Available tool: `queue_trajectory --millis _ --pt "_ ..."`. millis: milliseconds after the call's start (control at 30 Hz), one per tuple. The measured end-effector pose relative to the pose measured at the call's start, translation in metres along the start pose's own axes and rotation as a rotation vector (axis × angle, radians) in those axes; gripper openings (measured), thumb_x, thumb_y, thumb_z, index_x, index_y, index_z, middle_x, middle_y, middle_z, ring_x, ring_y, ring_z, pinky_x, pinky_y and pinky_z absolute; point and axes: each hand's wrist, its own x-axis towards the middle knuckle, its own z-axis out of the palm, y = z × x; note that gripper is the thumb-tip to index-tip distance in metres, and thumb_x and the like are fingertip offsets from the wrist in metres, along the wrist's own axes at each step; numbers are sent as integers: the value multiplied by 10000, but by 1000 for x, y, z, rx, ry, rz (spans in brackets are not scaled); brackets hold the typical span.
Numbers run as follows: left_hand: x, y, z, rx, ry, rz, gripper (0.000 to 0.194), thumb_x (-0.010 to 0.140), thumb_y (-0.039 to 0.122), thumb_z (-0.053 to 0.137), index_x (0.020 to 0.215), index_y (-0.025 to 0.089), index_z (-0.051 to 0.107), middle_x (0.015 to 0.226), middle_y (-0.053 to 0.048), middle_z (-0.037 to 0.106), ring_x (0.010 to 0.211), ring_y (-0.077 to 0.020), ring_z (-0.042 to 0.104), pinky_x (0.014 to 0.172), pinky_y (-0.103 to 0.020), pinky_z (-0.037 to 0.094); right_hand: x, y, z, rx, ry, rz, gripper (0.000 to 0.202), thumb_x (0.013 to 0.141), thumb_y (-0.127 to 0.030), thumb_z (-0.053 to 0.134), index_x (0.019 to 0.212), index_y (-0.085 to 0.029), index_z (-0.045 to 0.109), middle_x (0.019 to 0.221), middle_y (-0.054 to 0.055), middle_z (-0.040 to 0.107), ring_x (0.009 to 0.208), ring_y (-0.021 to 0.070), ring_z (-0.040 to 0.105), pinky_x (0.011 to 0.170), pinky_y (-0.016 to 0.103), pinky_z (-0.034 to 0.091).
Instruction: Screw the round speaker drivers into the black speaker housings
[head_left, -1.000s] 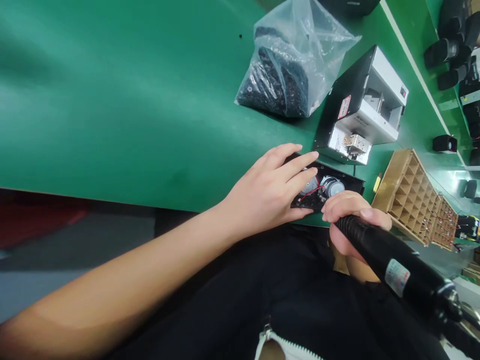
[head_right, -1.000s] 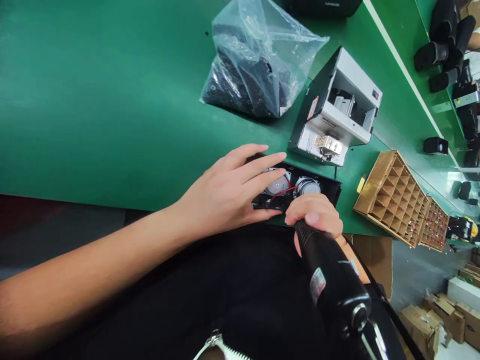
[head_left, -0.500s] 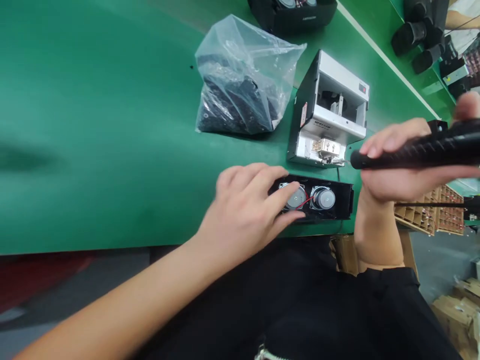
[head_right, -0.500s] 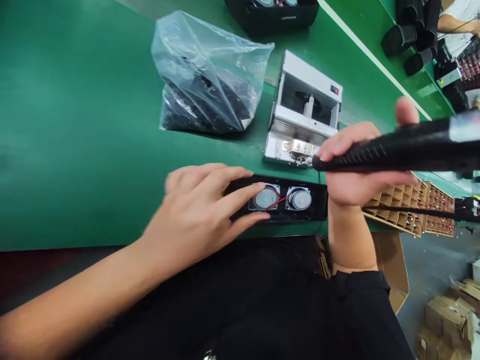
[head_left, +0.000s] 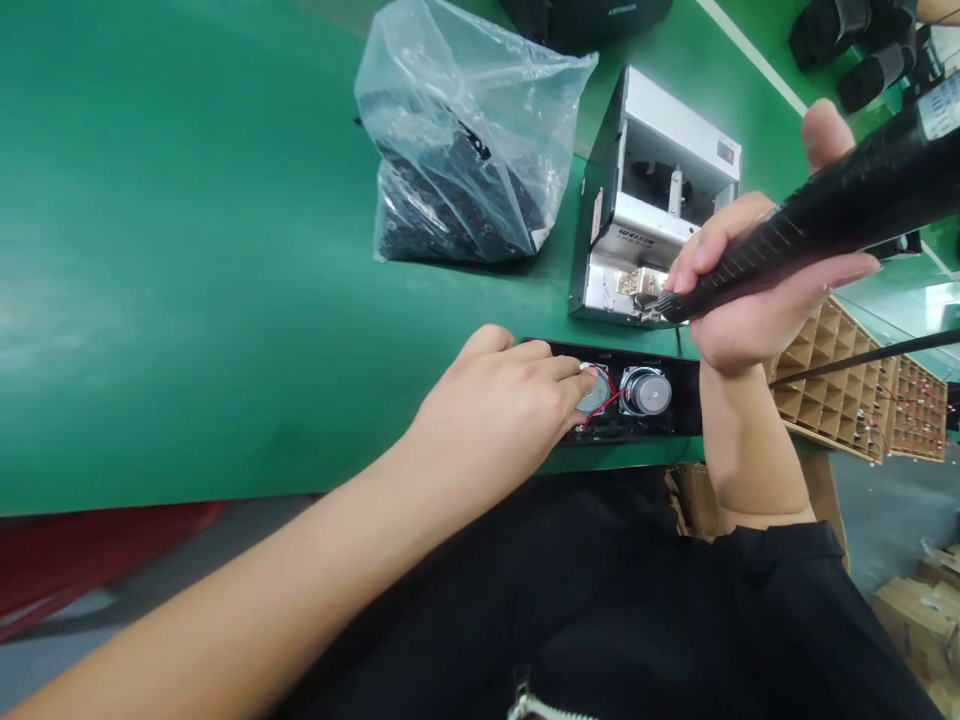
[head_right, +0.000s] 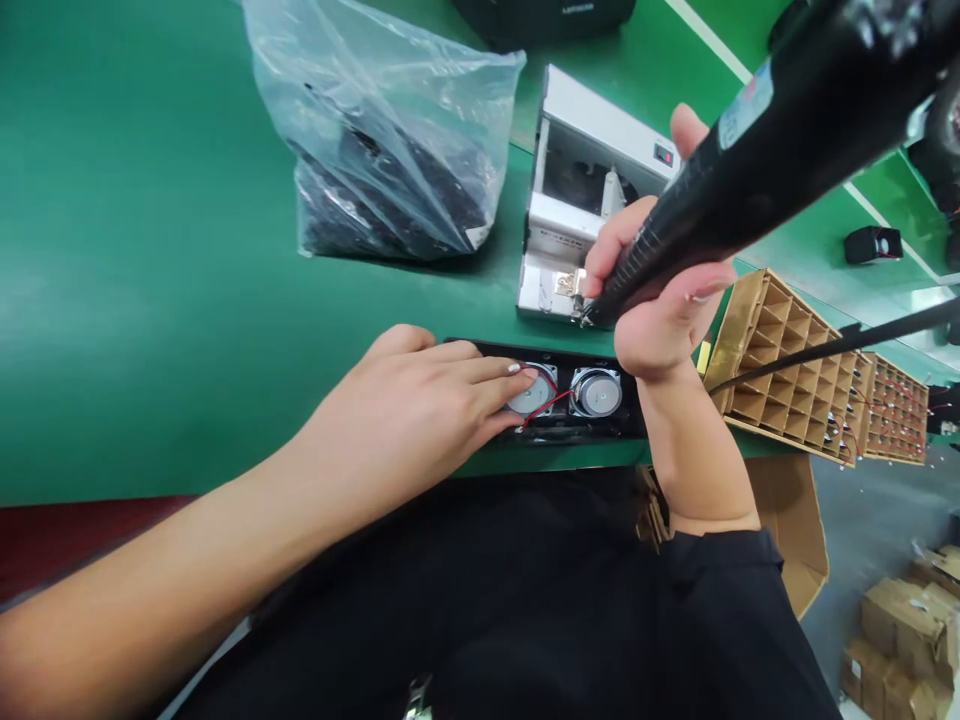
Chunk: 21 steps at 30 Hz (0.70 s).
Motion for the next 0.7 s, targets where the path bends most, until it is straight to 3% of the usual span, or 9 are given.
queue_trajectory --millis 67,100,167,233,367,433,533,600,700 --pt "0 0 0 17 10 12 198 1143 303 672 1142 277 869 1176 -87 960 1009 -339 836 826 -521 438 -7 -25 -7 172 186 -122 845 1084 -1017 343 1639 -434 601 703 -64 490 406 159 512 420 317 482" --pt "-1 0 0 25 18 15 201 1144 303 667 1138 273 865 1195 -93 961 1000 -339 839 818 -522 439 -12 -39 -13 258 215 -148 785 1099 -990 400 1598 -438 652 692 -70 496 405 147 513 419 296 475" --pt "-2 2 2 29 36 14 200 1139 314 671 1148 274 867 1232 -102 962 991 -344 844 808 -524 451 -24 -60 -27 336 133 -59 647 1111 -928 535 1518 -470 743 766 -52 615 513 168 656 517 328 617" --pt "-3 4 4 32 54 8 216 1135 324 671 1180 285 878 1239 -102 963 991 -347 849 806 -525 474 -36 -65 -37 346 112 -72 696 1121 -951 442 1442 -438 783 750 -50 607 489 162 632 491 323 615" --pt "-5 1 10 74 81 24 267 1131 340 642 1223 297 890 1191 -104 965 974 -355 856 790 -539 515 -50 -34 -24 257 209 -229 809 1090 -1003 382 1632 -451 620 649 -124 425 336 123 339 331 270 408" --pt "-6 -1 13 82 96 23 275 1123 352 636 1213 302 892 1177 -109 964 965 -364 855 782 -547 525 -53 -17 -6 209 294 -189 903 1080 -1023 242 1711 -430 498 636 -137 400 318 138 303 324 291 374" --pt "-6 -2 15 57 115 10 280 1132 364 622 1203 313 888 1155 -107 963 967 -362 853 785 -546 525 -59 -1 16 196 321 -101 1019 1034 -1034 48 1719 -391 441 628 -121 432 324 169 336 341 342 410" --pt "-6 -2 15 38 119 1 286 1158 382 604 1195 323 882 1134 -89 964 966 -349 851 784 -537 509 -64 7 23 180 309 -60 1021 1020 -1051 71 1705 -386 432 606 -128 414 318 181 337 335 358 412" --pt "-6 0 13 24 108 -11 347 1206 413 555 1161 318 886 1124 -83 961 971 -343 848 769 -534 481 -71 20 25 164 277 64 918 1048 -1045 330 1674 -381 438 577 -165 355 302 187 308 325 369 396"
